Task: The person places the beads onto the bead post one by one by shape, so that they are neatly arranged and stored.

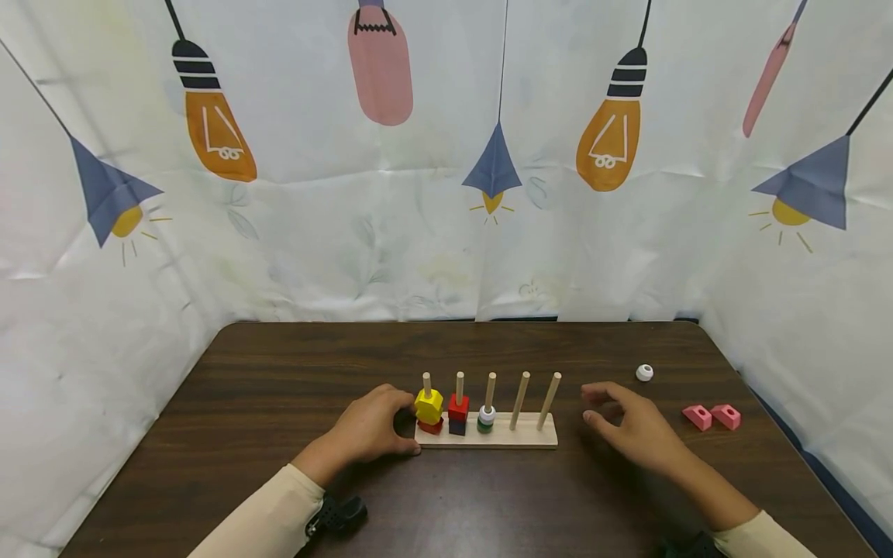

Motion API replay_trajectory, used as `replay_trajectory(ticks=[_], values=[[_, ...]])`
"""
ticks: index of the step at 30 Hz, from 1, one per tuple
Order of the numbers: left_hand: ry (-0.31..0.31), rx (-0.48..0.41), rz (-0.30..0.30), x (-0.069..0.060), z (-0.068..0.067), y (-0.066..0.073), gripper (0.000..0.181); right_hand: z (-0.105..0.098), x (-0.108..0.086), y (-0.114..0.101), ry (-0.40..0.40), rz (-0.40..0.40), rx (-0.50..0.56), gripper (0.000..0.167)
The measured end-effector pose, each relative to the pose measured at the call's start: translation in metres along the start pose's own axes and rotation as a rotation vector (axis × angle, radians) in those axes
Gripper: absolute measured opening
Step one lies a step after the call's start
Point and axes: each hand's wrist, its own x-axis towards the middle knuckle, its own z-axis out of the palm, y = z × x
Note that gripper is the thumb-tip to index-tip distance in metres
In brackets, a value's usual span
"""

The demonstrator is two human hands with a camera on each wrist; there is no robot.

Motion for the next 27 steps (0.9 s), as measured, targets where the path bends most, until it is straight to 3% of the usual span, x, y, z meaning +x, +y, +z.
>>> replay_trajectory(ticks=[6, 13, 27], values=[[0.003, 0.006, -0.001, 0.000, 0.000, 0.000, 0.043, -0.018, 0.007, 0.021, 0.127, 0.050, -0.055, 0.043], [0.001, 0.010, 0.008, 0.000, 0.000, 0.001, 0.044, -0.033, 0.017, 0.046, 0.196, 0.119, -0.090, 0.043], [-0.006, 0.003, 0.005, 0.000, 0.000, 0.000, 0.045, -0.039, 0.032, 0.067, 0.111, 0.292, -0.185, 0.050]])
